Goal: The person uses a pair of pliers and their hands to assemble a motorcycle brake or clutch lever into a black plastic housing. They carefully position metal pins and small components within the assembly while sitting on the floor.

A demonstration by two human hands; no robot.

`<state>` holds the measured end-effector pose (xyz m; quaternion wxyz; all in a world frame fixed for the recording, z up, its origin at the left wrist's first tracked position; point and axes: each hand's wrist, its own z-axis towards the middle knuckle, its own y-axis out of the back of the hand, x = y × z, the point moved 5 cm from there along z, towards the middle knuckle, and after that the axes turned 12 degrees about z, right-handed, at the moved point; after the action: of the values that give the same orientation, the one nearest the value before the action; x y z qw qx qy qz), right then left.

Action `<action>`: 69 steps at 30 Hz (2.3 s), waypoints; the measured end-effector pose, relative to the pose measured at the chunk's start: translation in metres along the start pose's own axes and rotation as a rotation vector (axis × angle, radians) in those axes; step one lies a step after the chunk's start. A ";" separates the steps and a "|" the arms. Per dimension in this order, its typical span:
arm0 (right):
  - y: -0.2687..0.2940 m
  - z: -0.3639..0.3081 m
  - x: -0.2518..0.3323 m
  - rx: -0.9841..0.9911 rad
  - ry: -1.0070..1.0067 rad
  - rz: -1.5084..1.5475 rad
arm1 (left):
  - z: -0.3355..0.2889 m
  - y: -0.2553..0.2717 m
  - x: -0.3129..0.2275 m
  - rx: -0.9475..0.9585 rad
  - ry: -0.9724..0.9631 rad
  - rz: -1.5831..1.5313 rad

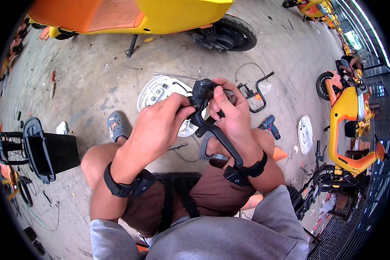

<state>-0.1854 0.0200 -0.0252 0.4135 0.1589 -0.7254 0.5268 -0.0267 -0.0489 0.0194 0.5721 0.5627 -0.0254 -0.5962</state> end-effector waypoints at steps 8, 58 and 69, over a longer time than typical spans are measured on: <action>-0.014 -0.013 0.007 -0.069 0.146 -0.262 | -0.003 -0.002 0.006 0.202 0.235 -0.096; -0.019 -0.011 -0.001 0.111 0.160 -0.342 | -0.003 -0.012 -0.003 0.117 0.402 -0.402; -0.020 -0.011 -0.001 0.116 0.219 -0.321 | -0.005 -0.017 0.005 0.053 0.318 -0.254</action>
<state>-0.1667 0.0219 -0.0124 0.5588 0.2376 -0.6099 0.5092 -0.0325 -0.0437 0.0031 0.4742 0.6632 0.1208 -0.5663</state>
